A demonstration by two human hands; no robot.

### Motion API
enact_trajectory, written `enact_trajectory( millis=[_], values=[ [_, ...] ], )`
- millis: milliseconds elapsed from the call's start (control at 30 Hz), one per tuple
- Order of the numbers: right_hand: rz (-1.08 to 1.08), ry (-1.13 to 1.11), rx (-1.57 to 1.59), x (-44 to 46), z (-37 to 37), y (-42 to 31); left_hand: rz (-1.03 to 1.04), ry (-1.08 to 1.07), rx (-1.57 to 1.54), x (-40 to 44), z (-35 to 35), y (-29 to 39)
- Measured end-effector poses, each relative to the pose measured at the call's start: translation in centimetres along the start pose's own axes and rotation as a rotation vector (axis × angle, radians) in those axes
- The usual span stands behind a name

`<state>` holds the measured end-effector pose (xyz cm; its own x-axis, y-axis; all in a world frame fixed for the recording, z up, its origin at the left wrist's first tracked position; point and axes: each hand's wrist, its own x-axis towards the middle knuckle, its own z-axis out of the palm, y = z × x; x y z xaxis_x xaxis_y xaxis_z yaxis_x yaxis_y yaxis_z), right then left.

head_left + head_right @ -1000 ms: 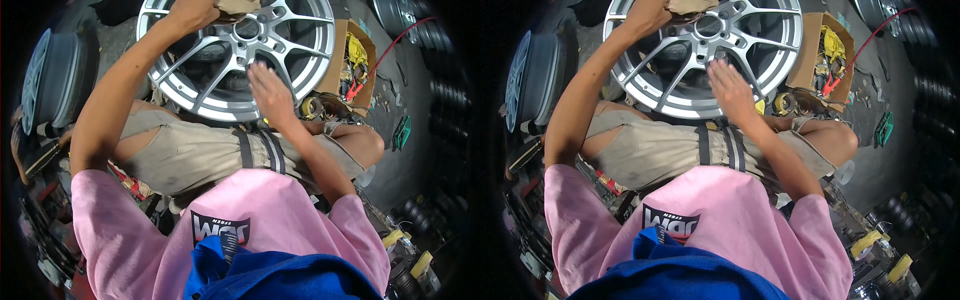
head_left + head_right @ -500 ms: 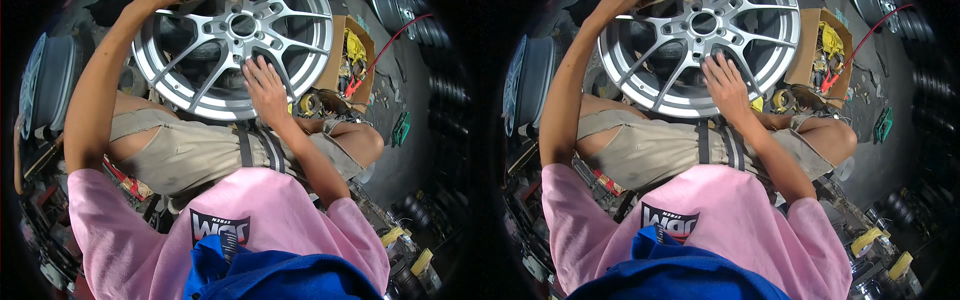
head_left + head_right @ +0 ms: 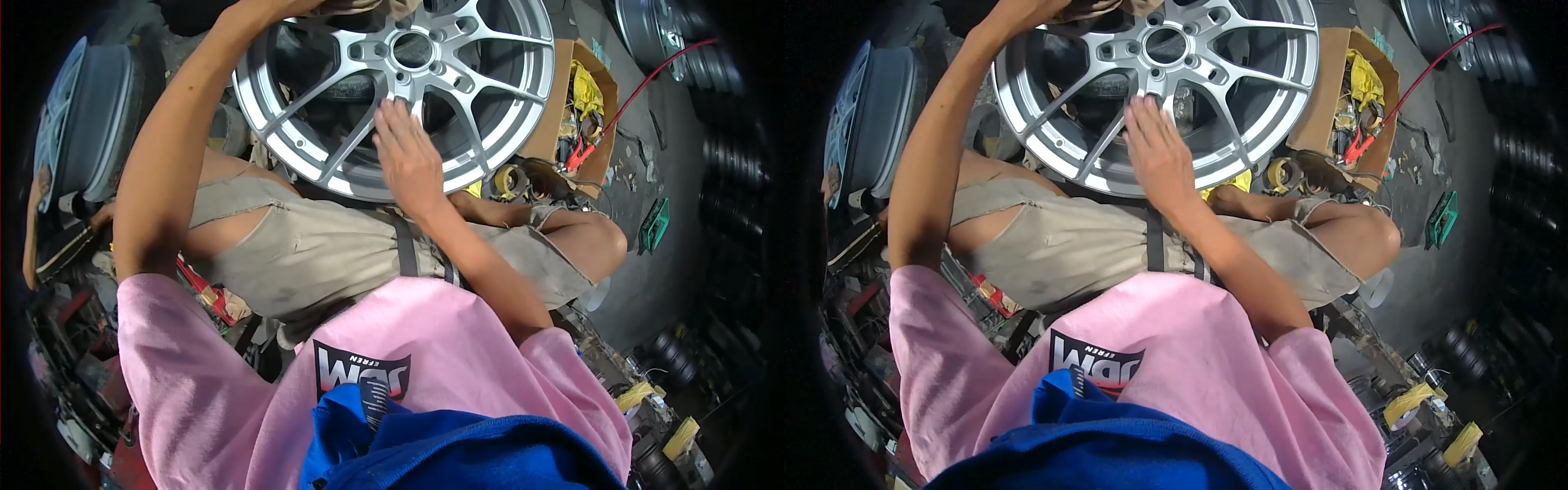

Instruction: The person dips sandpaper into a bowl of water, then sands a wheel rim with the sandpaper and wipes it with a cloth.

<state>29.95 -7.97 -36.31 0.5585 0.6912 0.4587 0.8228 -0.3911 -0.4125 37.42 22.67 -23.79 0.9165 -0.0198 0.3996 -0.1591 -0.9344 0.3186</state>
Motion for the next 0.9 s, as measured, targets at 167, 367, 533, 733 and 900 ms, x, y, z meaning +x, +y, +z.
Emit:
enact_trajectory(
  millis=[167, 367, 533, 733, 900],
  values=[
    [-0.051, -0.053, -0.020, 0.5, -0.3, 0.6, -0.045, -0.053, -0.080, 0.5, 0.3, 0.3],
    [-0.036, -0.064, 0.063, -0.7, -0.1, -0.7, -0.026, -0.025, -0.006, -0.2, 2.0, 0.7],
    [-0.056, 0.000, -0.042, 1.5, 0.3, 1.2, -0.021, -0.058, 0.013, -1.4, 3.8, 3.2],
    [0.319, -0.027, 0.223, 5.2, -0.8, 0.4, 0.185, -0.078, 0.057, -2.4, 4.9, 5.5],
    [0.412, -0.001, 0.433, 1.4, -5.5, 0.8, 0.273, 0.098, 0.182, -3.0, 7.2, 5.8]
  ],
)
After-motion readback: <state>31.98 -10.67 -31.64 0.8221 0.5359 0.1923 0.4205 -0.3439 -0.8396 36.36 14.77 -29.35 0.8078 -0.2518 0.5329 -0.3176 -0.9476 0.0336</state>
